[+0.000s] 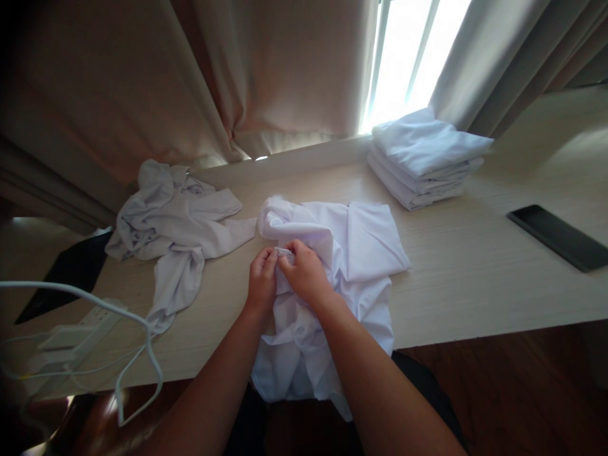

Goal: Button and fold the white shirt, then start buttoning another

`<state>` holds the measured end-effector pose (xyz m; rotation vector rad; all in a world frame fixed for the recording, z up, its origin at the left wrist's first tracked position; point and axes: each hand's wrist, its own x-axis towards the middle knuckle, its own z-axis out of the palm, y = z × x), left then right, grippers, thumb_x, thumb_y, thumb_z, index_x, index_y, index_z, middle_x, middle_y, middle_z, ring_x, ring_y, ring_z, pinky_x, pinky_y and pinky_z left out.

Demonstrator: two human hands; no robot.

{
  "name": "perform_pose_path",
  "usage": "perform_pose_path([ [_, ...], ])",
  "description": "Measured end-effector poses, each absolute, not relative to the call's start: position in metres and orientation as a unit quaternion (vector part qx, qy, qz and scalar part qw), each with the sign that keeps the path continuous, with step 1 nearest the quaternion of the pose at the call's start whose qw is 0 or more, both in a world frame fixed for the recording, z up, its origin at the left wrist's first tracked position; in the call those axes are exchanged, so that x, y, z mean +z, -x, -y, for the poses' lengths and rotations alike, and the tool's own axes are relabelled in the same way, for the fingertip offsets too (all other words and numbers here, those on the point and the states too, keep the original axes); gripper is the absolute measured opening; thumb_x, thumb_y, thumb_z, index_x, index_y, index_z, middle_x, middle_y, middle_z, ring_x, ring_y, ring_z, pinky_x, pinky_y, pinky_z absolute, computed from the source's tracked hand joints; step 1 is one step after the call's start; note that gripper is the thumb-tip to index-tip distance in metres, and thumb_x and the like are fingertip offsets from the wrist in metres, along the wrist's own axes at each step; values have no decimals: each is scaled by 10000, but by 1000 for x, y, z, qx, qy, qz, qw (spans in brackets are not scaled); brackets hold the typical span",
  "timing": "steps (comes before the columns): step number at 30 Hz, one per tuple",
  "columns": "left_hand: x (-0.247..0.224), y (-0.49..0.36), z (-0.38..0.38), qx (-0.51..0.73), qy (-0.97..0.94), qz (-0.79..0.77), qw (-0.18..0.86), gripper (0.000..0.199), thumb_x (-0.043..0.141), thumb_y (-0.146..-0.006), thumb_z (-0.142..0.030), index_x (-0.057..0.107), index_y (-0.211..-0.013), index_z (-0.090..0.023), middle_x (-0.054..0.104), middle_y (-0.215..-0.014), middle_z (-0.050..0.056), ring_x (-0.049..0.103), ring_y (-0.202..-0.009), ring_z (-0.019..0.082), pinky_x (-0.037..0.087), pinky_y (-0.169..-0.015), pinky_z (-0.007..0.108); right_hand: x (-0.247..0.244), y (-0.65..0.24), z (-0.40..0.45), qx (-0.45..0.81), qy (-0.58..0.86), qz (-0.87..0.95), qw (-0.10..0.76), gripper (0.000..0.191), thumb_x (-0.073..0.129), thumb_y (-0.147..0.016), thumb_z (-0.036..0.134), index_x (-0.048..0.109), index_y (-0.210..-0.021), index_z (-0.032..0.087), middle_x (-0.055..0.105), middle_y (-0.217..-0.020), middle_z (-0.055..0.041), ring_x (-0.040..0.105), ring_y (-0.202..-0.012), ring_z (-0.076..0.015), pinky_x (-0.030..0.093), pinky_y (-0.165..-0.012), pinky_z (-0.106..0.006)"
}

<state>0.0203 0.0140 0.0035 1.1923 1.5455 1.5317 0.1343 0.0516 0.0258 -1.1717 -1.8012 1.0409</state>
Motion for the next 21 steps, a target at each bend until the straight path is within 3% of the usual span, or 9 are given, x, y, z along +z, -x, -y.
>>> perform_pose_path([
  [21,7,-24,-13,585,-446,-601,313,208,520,-890,-337,588,-779,-175,592,-758,4,526,-735,146,407,-696,227,26,-135,-51,411,456,704,356,132,522,-812,252,592,-898,180,650,-834,-25,572,-771,-162,405,-725,-266],
])
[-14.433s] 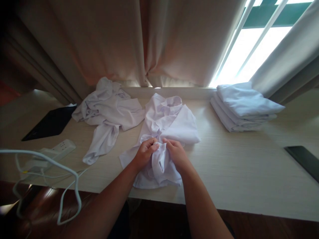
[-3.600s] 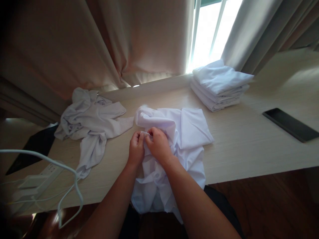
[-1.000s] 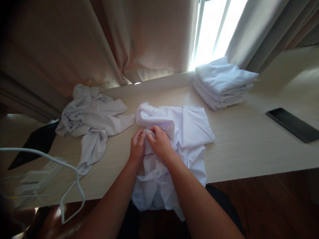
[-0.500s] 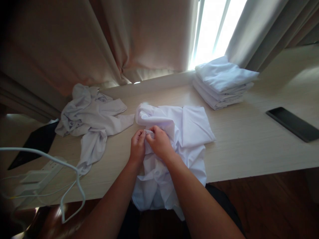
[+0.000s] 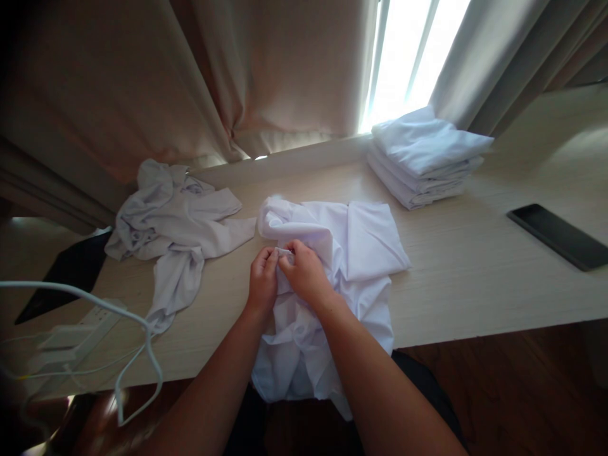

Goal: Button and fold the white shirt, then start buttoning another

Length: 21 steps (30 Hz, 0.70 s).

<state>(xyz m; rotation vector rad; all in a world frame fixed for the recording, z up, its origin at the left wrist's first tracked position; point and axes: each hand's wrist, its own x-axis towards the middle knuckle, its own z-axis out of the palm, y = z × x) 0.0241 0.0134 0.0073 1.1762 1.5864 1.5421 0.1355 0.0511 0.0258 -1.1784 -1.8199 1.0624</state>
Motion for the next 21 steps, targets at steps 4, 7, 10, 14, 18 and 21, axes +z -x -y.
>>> perform_pose_path([
  [4,6,-24,-14,584,-452,-600,310,214,506,-900,-334,577,-775,-175,582,-756,4,521,-733,145,406,-693,229,25,-135,-51,414,456,705,352,143,521,-812,251,596,-906,175,652,-844,-29,574,-772,-162,405,-723,-267],
  [7,6,-24,-14,583,-455,-599,308,219,500,-906,-333,564,-767,-176,569,-747,-1,514,-728,143,399,-688,229,25,-135,-52,411,454,708,352,141,521,-813,249,596,-905,172,653,-839,-31,573,-770,-162,402,-722,-268],
  [10,6,-24,-13,580,-456,-601,307,219,500,-908,-334,559,-765,-178,565,-747,-1,512,-730,144,397,-687,229,26,-136,-52,411,455,709,348,138,519,-812,242,597,-902,172,656,-834,-31,573,-767,-162,404,-724,-268],
  [14,6,-25,-13,581,-454,-603,306,221,504,-906,-339,556,-760,-180,561,-743,-3,508,-725,144,394,-685,231,26,-136,-52,412,455,710,346,135,519,-812,239,600,-899,176,659,-837,-29,576,-771,-163,405,-732,-270],
  [18,5,-25,-13,586,-446,-601,309,223,511,-901,-346,554,-753,-184,558,-737,-4,504,-717,143,391,-681,230,26,-136,-53,413,452,711,345,135,521,-812,238,603,-900,177,661,-834,-28,580,-775,-165,404,-738,-272],
  [21,5,-25,-14,585,-445,-603,310,226,516,-899,-351,556,-753,-183,560,-735,-2,506,-722,146,393,-682,229,26,-136,-53,414,452,711,344,143,521,-809,235,607,-906,174,664,-841,-32,580,-781,-167,407,-738,-272],
])
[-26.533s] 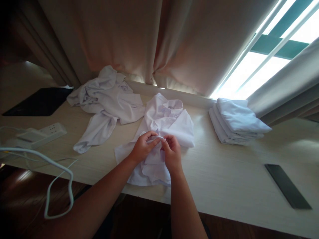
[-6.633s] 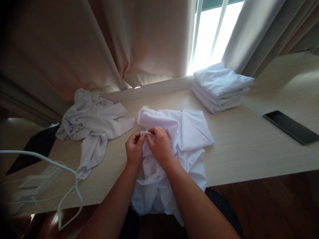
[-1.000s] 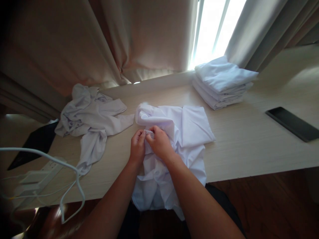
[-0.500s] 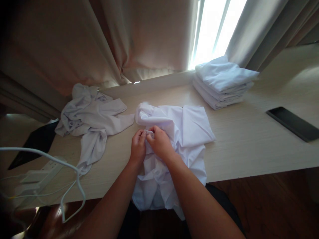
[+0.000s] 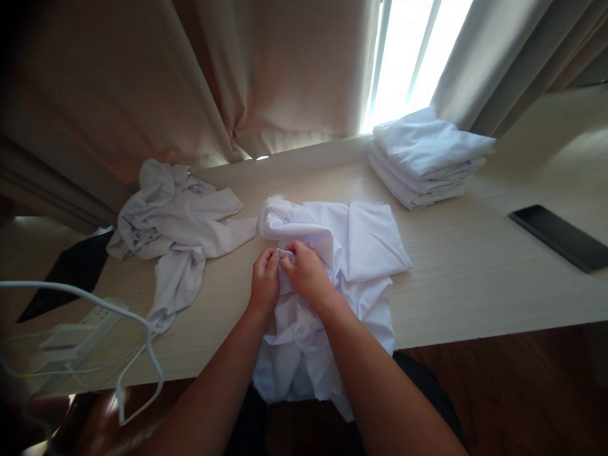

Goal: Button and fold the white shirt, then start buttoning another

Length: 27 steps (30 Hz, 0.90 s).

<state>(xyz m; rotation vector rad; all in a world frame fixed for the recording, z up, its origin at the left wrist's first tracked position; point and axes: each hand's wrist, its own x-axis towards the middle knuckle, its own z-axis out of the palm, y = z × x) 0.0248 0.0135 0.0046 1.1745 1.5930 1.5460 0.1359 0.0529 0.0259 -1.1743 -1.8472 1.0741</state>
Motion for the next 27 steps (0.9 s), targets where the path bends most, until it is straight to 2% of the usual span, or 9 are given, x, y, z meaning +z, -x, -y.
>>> perform_pose_path([
  [27,2,-24,-14,583,-450,-600,311,224,494,-913,-342,548,-765,-183,552,-744,-5,502,-730,143,387,-687,233,23,-135,-54,411,449,717,340,129,506,-818,219,600,-897,180,657,-821,-22,578,-761,-163,391,-708,-264],
])
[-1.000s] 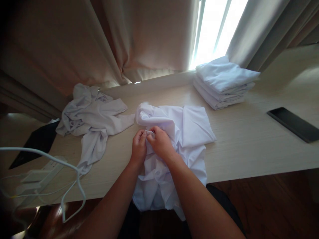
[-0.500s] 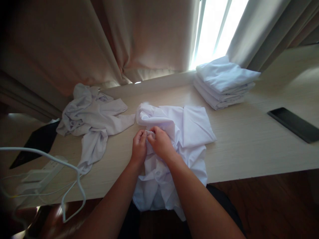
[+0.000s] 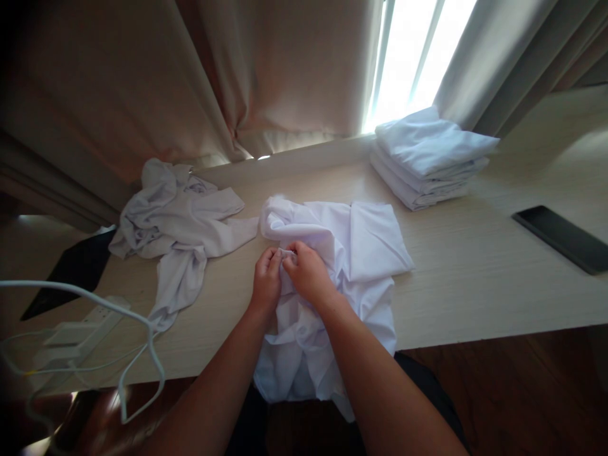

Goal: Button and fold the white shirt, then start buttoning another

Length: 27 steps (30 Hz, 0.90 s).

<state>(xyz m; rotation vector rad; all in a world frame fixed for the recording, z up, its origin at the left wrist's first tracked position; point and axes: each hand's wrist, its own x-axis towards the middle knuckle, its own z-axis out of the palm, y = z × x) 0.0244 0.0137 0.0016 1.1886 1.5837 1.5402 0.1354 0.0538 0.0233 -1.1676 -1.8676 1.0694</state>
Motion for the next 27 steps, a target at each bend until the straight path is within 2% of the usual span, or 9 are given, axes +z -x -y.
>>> perform_pose_path([
  [13,1,-24,-14,587,-448,-598,313,222,496,-913,-346,563,-786,-177,573,-772,1,517,-754,141,396,-702,229,20,-135,-57,428,446,704,350,141,501,-826,229,605,-900,170,653,-830,-24,569,-758,-157,395,-708,-262],
  [20,6,-27,-12,599,-443,-581,328,228,565,-873,-384,614,-836,-164,621,-805,17,553,-769,150,423,-720,233,20,-137,-59,450,439,687,365,150,509,-830,253,617,-894,170,652,-826,-19,568,-762,-158,399,-701,-264],
  [27,5,-28,-12,590,-460,-583,316,231,535,-902,-375,614,-866,-161,618,-825,18,554,-784,150,424,-731,233,21,-138,-60,460,431,681,372,143,512,-831,250,618,-877,165,648,-814,-12,560,-748,-150,398,-692,-258],
])
